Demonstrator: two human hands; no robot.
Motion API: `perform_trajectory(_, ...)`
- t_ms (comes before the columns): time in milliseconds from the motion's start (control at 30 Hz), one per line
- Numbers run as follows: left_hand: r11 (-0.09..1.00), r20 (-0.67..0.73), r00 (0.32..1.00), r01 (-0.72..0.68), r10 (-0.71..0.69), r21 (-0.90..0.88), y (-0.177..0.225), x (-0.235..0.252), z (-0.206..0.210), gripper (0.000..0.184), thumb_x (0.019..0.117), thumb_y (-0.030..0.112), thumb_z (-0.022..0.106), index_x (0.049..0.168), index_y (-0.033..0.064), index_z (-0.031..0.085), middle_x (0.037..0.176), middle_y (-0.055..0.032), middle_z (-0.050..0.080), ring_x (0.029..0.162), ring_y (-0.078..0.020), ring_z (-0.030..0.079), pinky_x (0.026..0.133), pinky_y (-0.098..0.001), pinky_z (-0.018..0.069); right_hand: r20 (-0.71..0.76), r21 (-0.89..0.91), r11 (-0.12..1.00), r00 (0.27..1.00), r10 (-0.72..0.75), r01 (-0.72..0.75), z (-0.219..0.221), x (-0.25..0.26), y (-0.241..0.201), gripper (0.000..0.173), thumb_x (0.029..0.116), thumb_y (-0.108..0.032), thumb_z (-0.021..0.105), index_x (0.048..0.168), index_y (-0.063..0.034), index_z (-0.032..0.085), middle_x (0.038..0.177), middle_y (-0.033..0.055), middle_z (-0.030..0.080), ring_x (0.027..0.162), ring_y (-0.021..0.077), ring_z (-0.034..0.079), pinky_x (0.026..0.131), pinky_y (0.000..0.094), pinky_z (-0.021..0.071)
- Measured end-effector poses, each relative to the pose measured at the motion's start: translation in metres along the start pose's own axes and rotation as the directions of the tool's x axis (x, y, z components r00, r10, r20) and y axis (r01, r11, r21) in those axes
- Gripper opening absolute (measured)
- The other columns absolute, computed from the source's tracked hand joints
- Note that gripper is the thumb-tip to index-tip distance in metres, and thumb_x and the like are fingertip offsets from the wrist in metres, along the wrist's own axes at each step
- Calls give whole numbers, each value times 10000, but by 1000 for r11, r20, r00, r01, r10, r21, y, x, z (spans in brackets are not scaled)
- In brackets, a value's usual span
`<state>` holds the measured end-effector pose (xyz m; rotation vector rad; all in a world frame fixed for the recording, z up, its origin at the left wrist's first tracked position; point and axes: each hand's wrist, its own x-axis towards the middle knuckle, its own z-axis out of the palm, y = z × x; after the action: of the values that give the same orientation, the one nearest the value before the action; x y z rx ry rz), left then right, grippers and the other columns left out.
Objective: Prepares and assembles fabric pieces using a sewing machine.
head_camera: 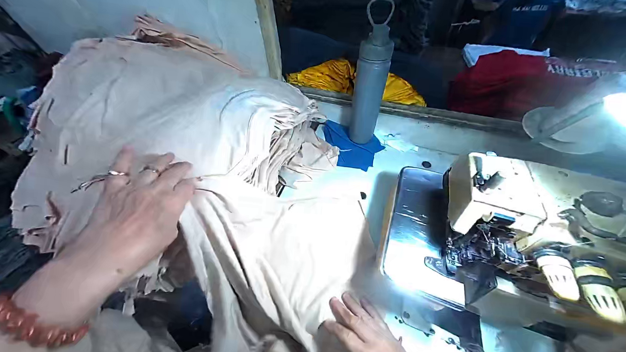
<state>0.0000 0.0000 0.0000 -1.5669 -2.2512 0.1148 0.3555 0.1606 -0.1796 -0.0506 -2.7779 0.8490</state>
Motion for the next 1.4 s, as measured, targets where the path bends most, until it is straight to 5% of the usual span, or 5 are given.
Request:
perform_trajectory(233, 919, 69, 981, -144, 181, -368, 106, 55, 44, 244, 933, 102, 617, 1083, 122, 808, 1260, -100, 722, 1252, -325, 641, 1131, -694, 335, -56, 91, 995, 997, 51, -46, 24, -4, -8, 473, 992, -423, 635, 1324, -90, 690, 1538, 201, 502, 1482, 398, 396, 1225, 582, 271)
perform_trajectory(467, 768, 461, 887, 306, -16, -563, 189, 148, 88, 571, 983, 313, 702, 1441, 6, 552, 1363, -243, 609, 1234, -422, 605, 1041, -597, 463, -10, 219, 973, 997, 72, -68, 12, -3, -6, 350, 996, -260, 652, 1271, -52, 714, 1522, 211, 517, 1485, 396, 392, 1238, 566, 255)
perform_trajectory(700, 760, 623, 773, 333, 119, -558, 197, 188, 102, 379, 892, 266, 799, 1183, 37, 721, 1134, -208, 699, 1141, -391, 628, 1013, -645, 423, 28, 286, 956, 998, 60, -65, 3, -1, -3, 335, 994, -220, 650, 1265, -34, 717, 1514, 214, 525, 1480, 399, 398, 1240, 557, 257)
perform_trajectory(1067, 649, 362, 910, 152, 203, -745, 174, 166, 91, 239, 973, 235, 705, 863, 25, 732, 816, -125, 678, 830, -285, 640, 819, -555, 461, 42, 339, 937, 996, 73, -83, -22, 3, -12, 356, 1010, -240, 637, 1261, 4, 705, 1436, 232, 590, 1400, 442, 490, 1187, 564, 351)
perform_trajectory(1400, 578, -197, 905, -396, 377, -713, 150, 128, 34, 277, 973, 193, 532, 791, 148, 735, 729, 73, 646, 770, -46, 638, 1056, -489, 408, -625, 281, 960, 755, 198, -19, -107, 80, 4, 475, 942, -291, 721, 1327, -28, 632, 1306, 73, 667, 1208, 126, 642, 1010, 307, 567)
